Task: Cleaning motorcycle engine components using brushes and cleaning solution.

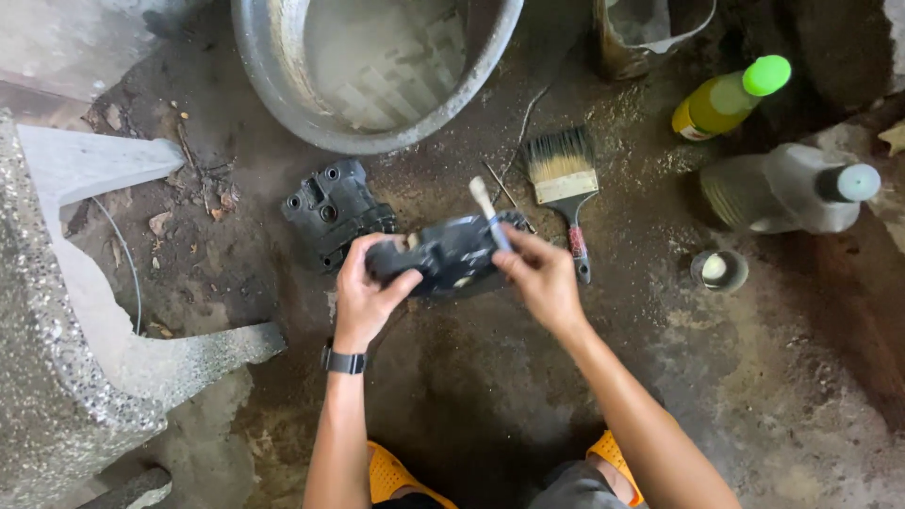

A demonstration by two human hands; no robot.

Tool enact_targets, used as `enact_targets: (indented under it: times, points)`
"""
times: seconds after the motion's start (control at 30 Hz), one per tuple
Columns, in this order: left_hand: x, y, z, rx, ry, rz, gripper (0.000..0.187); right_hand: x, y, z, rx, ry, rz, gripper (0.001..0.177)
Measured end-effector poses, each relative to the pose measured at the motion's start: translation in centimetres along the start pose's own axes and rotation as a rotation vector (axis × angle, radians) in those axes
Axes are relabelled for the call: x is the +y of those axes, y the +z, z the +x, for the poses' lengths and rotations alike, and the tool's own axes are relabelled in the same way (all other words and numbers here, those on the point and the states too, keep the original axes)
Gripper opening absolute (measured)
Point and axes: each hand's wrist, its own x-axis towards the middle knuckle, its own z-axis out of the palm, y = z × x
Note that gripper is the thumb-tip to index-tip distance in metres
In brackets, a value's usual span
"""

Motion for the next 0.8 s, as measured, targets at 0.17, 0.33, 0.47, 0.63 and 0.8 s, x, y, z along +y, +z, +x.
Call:
enact_targets:
  times: [0.17, 0.33, 0.47, 0.63, 0.8]
  points:
    - [4.5, 0.1, -0.1, 0.011, 0.228, 0.454, 0.049, 1.9, 0.8, -0.9, 0.06, 0.108, 0.154, 0.046]
    - [7.1, 0.7, 0.0, -0.042, 0.299, 0.708, 0.055, -1.0, -3.4, -1.6, 0.26, 0.058, 0.088, 0.044]
    - [8.1, 3.0, 0.3, -0.081, 0.43, 1.133, 0.071, -7.8, -8.5, -0.5, 0.435, -0.248, -0.352, 0.041]
    - [8.0, 4.9, 1.7, -0.128, 0.351, 1.205, 0.085, -15.0, -14.7, 9.4, 0.539, -0.652, -0.979, 0.025]
    - [7.6, 5.4, 2.1, -0.192, 0.269, 1.119, 0.074, -14.1, -15.0, 24.1, 0.393, -0.296, -1.62, 0.012]
